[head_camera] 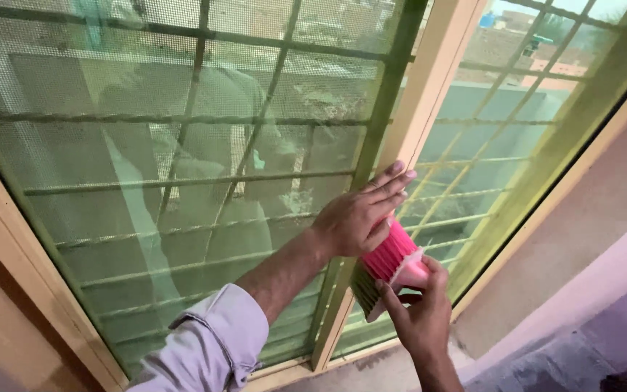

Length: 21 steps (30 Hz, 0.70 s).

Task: The person uses a small pink and green brush to scrub the frame and screen of a window. They move around the room briefly before returning to continue scrubbing the window frame and screen.

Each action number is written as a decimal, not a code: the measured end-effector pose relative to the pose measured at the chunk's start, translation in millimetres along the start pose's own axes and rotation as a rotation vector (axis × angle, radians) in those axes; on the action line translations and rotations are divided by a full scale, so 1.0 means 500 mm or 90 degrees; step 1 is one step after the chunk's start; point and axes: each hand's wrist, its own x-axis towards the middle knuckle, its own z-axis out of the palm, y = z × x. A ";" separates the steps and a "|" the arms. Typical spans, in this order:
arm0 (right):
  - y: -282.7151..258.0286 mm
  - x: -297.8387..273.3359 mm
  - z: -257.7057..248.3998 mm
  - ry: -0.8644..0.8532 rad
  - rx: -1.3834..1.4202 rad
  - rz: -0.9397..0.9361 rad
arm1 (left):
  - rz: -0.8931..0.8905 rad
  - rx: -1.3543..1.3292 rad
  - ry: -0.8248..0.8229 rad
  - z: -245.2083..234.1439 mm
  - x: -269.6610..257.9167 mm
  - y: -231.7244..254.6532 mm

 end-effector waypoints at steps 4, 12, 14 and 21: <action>-0.029 0.011 -0.017 0.003 -0.020 -0.012 | -0.018 0.032 -0.012 0.000 0.000 0.002; -0.039 0.033 -0.024 0.033 0.022 -0.011 | 0.002 0.029 -0.011 -0.007 0.000 0.002; -0.042 0.028 -0.022 0.034 0.045 -0.008 | -0.005 0.031 -0.010 -0.010 -0.001 0.006; -0.056 0.030 -0.022 0.041 0.033 0.008 | -0.011 0.009 -0.017 -0.015 0.004 0.008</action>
